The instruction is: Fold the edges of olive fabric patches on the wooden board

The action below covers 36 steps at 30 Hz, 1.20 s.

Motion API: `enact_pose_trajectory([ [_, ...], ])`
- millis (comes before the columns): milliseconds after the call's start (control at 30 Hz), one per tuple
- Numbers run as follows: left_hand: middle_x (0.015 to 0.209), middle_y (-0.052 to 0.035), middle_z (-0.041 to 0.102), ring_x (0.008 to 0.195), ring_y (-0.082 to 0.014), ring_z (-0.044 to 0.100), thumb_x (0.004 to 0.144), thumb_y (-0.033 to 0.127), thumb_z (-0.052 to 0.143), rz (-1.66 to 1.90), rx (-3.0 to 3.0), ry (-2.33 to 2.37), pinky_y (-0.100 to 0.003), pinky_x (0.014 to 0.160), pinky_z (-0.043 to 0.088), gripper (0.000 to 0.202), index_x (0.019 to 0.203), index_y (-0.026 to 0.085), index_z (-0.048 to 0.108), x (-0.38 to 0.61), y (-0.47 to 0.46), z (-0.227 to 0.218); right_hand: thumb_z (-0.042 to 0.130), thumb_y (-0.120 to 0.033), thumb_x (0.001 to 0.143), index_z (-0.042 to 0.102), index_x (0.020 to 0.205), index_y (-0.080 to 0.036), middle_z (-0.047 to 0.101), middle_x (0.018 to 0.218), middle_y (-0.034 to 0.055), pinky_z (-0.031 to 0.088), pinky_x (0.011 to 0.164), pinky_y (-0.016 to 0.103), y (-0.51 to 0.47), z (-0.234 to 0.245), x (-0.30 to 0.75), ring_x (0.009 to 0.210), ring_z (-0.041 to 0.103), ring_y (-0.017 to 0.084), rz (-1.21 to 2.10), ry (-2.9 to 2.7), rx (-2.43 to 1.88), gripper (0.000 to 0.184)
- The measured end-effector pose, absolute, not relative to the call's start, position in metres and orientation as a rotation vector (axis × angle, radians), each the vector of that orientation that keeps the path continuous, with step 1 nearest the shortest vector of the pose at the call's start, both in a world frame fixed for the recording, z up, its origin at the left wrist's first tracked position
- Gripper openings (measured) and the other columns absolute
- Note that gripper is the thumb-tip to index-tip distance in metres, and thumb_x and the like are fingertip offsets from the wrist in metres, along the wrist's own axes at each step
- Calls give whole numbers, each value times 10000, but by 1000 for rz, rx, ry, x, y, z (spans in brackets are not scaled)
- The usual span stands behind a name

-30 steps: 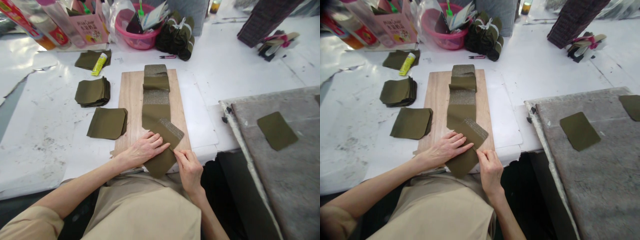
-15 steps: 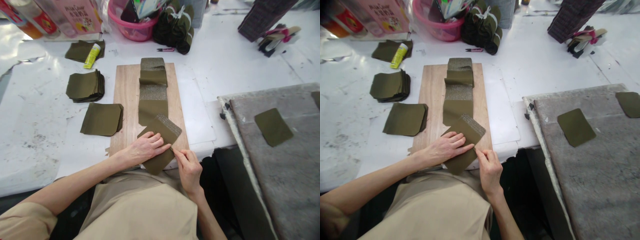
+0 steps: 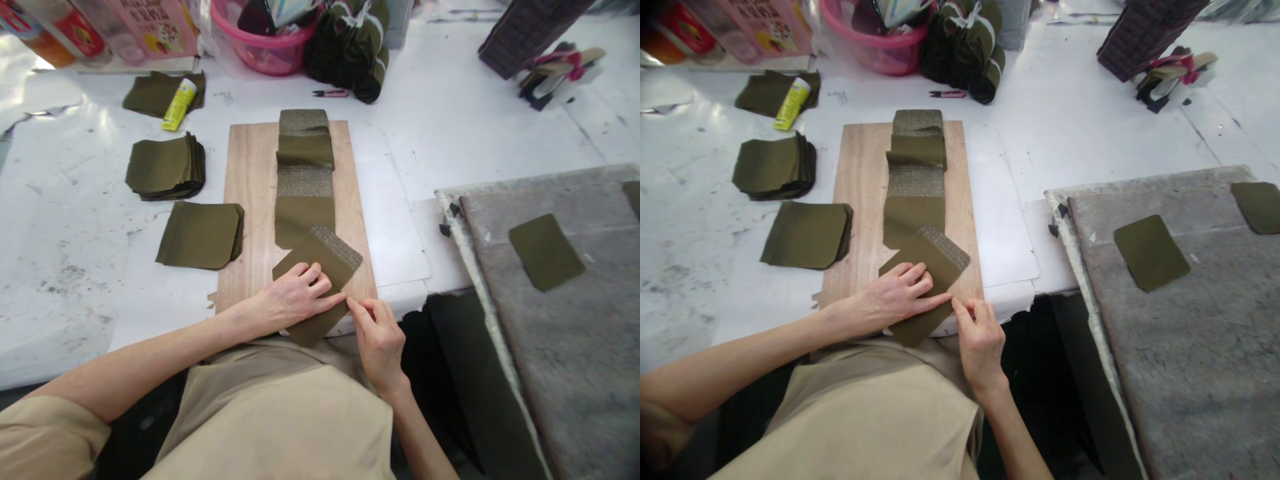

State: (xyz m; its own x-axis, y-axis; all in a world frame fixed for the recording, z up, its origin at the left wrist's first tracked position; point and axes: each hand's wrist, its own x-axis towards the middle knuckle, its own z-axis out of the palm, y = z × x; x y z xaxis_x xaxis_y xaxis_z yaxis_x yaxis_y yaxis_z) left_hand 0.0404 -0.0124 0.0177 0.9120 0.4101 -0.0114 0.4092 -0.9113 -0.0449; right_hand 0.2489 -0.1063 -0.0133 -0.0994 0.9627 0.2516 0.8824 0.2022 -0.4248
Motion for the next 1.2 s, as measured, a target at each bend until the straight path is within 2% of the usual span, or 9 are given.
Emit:
enact_pose_trajectory([
  [367, 1064, -86, 579, 1083, -284, 536, 929, 177, 510, 28, -3052, -704, -420, 858, 437, 478, 1375, 331, 430, 47, -15, 22, 501, -128, 941, 642, 1222, -282, 612, 1007, 63, 453, 786, 283, -120, -6, 263, 895, 552, 171, 135, -2192, -1768, 350],
  [567, 1230, -126, 572, 1182, -251, 505, 944, 168, 499, -149, -3089, -784, -395, 987, 411, 409, 1352, 184, 478, 24, -12, 8, 473, -143, 948, 709, 1010, -227, 632, 934, 55, 465, 778, 278, -112, 8, 260, 864, 574, 160, 259, -2024, -1760, 257],
  [667, 1250, -139, 573, 1191, -240, 506, 945, 155, 495, -261, -3109, -820, -395, 1007, 415, 378, 1322, 137, 504, 17, -13, 2, 479, -169, 952, 672, 1075, -222, 643, 985, 58, 460, 818, 294, -100, 13, 248, 920, 579, 172, 297, -1987, -1788, 234],
  [767, 1236, -138, 583, 1196, -236, 503, 958, 154, 467, -341, -3114, -836, -411, 1010, 427, 344, 1297, 130, 523, 14, -14, -3, 553, -235, 931, 647, 1069, -216, 647, 995, 61, 449, 801, 317, -89, 14, 234, 926, 576, 196, 302, -2064, -1874, 168],
  [933, 1232, -139, 583, 1210, -244, 498, 962, 154, 454, -399, -3128, -869, -424, 1015, 434, 337, 1289, 129, 528, 12, -15, -8, 606, -317, 906, 603, 896, -209, 644, 862, 38, 402, 677, 303, -79, 13, 229, 817, 581, 193, 297, -2077, -1957, 108],
  [1100, 1227, -141, 582, 1217, -254, 493, 954, 161, 472, -406, -3136, -889, -431, 1010, 440, 326, 1270, 134, 546, 12, -15, -7, 644, -292, 878, 552, 772, -218, 613, 754, -10, 347, 606, 286, -74, 16, 232, 728, 571, 165, 430, -2063, -1994, 158],
  [1200, 1213, -146, 587, 1216, -255, 494, 949, 157, 476, -403, -3137, -881, -432, 1008, 443, 317, 1254, 129, 558, 13, -16, -4, 611, -277, 894, 557, 794, -222, 612, 796, -7, 354, 617, 282, -74, 19, 230, 757, 580, 165, 429, -2066, -1968, 126],
])
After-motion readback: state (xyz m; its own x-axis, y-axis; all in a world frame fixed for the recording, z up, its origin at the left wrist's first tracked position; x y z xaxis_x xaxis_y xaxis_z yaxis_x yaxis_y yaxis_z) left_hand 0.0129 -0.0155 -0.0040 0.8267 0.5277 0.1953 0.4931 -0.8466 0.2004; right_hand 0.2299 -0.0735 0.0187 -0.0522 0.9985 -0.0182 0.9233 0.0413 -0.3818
